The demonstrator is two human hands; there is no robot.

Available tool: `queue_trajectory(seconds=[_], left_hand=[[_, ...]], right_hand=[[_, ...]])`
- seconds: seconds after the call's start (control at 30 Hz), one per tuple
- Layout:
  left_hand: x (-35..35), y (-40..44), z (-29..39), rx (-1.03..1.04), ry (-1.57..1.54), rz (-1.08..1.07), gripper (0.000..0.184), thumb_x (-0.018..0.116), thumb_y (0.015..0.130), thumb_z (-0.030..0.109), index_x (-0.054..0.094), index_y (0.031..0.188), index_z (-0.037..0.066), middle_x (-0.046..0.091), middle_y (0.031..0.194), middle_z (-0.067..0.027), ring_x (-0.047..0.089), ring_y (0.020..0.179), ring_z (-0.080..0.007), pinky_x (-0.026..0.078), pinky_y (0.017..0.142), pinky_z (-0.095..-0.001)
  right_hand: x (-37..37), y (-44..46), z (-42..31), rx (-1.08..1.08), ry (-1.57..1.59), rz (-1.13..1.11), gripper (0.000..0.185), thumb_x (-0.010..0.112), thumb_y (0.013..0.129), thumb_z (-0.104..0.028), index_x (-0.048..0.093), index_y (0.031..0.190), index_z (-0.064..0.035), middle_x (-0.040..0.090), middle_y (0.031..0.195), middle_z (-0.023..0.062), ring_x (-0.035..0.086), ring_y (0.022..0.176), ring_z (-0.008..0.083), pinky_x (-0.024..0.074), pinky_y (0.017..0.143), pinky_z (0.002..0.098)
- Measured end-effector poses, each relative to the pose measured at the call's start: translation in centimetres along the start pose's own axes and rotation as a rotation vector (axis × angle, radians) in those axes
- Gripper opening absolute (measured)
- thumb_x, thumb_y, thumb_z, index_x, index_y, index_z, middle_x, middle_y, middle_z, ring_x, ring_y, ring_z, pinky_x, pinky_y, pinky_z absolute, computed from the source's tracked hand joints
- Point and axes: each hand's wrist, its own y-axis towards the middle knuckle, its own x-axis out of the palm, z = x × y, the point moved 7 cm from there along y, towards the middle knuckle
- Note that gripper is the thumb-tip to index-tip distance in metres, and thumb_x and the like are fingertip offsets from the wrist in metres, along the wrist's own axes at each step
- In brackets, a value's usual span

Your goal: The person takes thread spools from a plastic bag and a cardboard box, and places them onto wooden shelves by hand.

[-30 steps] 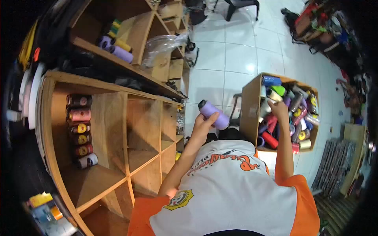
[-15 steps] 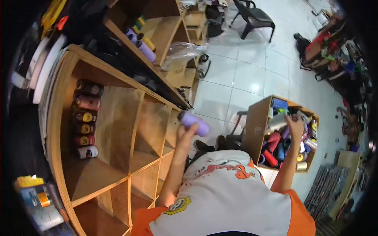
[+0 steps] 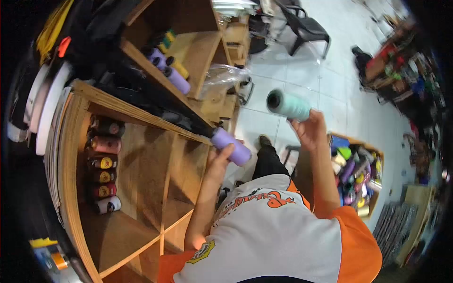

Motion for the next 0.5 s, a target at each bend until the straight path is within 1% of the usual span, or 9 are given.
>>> queue_trajectory(seconds=[0.03, 0.1, 0.17, 0.23, 0.3, 0.33, 0.43, 0.47, 0.5], left_hand=[[0.4, 0.8, 0.5, 0.008, 0.028, 0.006, 0.047, 0.062, 0.086, 0.018, 0.042, 0.125, 0.002, 0.058, 0.112, -0.0172, 0.057, 0.105, -0.0242, 0.044, 0.093, -0.0391], [0.7, 2.5, 0.9, 0.039, 0.07, 0.03, 0.046, 0.062, 0.086, 0.018, 0.041, 0.124, 0.001, 0.059, 0.112, -0.0171, 0.057, 0.106, -0.024, 0.043, 0.094, -0.0385], [1.1, 5.1, 1.3, 0.091, 0.096, 0.059, 0.045, 0.062, 0.086, 0.018, 0.042, 0.123, 0.0, 0.059, 0.111, -0.017, 0.057, 0.106, -0.0237, 0.043, 0.094, -0.0377], [1.7, 8.1, 1.6, 0.162, 0.086, 0.118, 0.045, 0.062, 0.086, 0.018, 0.043, 0.123, 0.0, 0.06, 0.11, -0.0167, 0.058, 0.105, -0.0231, 0.043, 0.094, -0.0368], [2.4, 11.2, 1.6, 0.223, 0.034, 0.166, 0.045, 0.062, 0.086, 0.018, 0.044, 0.123, -0.001, 0.06, 0.109, -0.0161, 0.058, 0.104, -0.0228, 0.043, 0.093, -0.0369], [3.8, 11.8, 3.1, 0.256, 0.066, 0.272, 0.045, 0.062, 0.085, 0.018, 0.045, 0.123, -0.001, 0.061, 0.109, -0.0152, 0.058, 0.105, -0.0225, 0.043, 0.094, -0.0369], [4.5, 15.2, 2.9, 0.314, -0.013, 0.344, 0.046, 0.063, 0.085, 0.018, 0.046, 0.123, 0.0, 0.06, 0.11, -0.0137, 0.058, 0.105, -0.0222, 0.043, 0.094, -0.0372], [4.3, 16.0, 3.0, 0.355, 0.041, 0.381, 0.049, 0.064, 0.084, 0.021, 0.045, 0.125, 0.001, 0.061, 0.11, -0.013, 0.058, 0.105, -0.0224, 0.043, 0.095, -0.0369], [4.3, 16.2, 3.1, 0.372, -0.008, 0.451, 0.05, 0.065, 0.084, 0.022, 0.045, 0.125, 0.001, 0.061, 0.11, -0.0127, 0.058, 0.105, -0.0224, 0.043, 0.095, -0.037]], right_hand=[[0.9, 1.7, 2.2, 0.156, 0.104, -0.136, 0.057, 0.06, 0.08, -0.027, 0.043, 0.123, 0.006, 0.056, 0.112, 0.0185, 0.059, 0.098, 0.0307, 0.0507, 0.089, 0.0372], [0.9, 5.0, 5.0, 0.258, 0.14, -0.094, 0.06, 0.062, 0.077, -0.026, 0.043, 0.123, 0.0066, 0.055, 0.114, 0.0205, 0.059, 0.098, 0.033, 0.0511, 0.089, 0.0374], [3.3, 8.8, 6.4, 0.445, 0.231, -0.085, 0.063, 0.059, 0.072, -0.025, 0.043, 0.123, 0.0069, 0.053, 0.113, 0.023, 0.056, 0.094, 0.0326, 0.0545, 0.082, 0.0341], [4.7, 13.2, 6.8, 0.635, 0.408, -0.172, 0.065, 0.06, 0.072, -0.026, 0.041, 0.126, 0.0045, 0.053, 0.116, 0.0212, 0.056, 0.1, 0.0337, 0.0521, 0.087, 0.0387], [7.0, 16.8, 5.7, 0.736, 0.151, -0.32, 0.065, 0.06, 0.073, -0.023, 0.039, 0.129, 0.0026, 0.053, 0.118, 0.0194, 0.055, 0.104, 0.0334, 0.0496, 0.09, 0.0423], [7.9, 18.3, 5.1, 0.783, 0.027, -0.401, 0.065, 0.061, 0.073, -0.022, 0.038, 0.13, 0.0016, 0.053, 0.118, 0.0185, 0.055, 0.107, 0.0332, 0.0483, 0.092, 0.0441], [10.6, 24.1, 4.8, 0.814, -0.344, -0.636, 0.063, 0.061, 0.073, -0.016, 0.039, 0.129, 0.0004, 0.054, 0.12, 0.0175, 0.054, 0.111, 0.0326, 0.0448, 0.094, 0.0478], [11.1, 26.4, 5.2, 0.856, -0.417, -0.661, 0.06, 0.066, 0.073, -0.013, 0.042, 0.126, -0.0001, 0.056, 0.118, 0.0154, 0.056, 0.107, 0.0288, 0.0452, 0.093, 0.0436], [11.8, 28.8, 5.7, 0.765, -0.583, -0.691, 0.06, 0.069, 0.073, -0.013, 0.044, 0.125, -0.0002, 0.057, 0.117, 0.0141, 0.057, 0.106, 0.0272, 0.0452, 0.092, 0.042]])
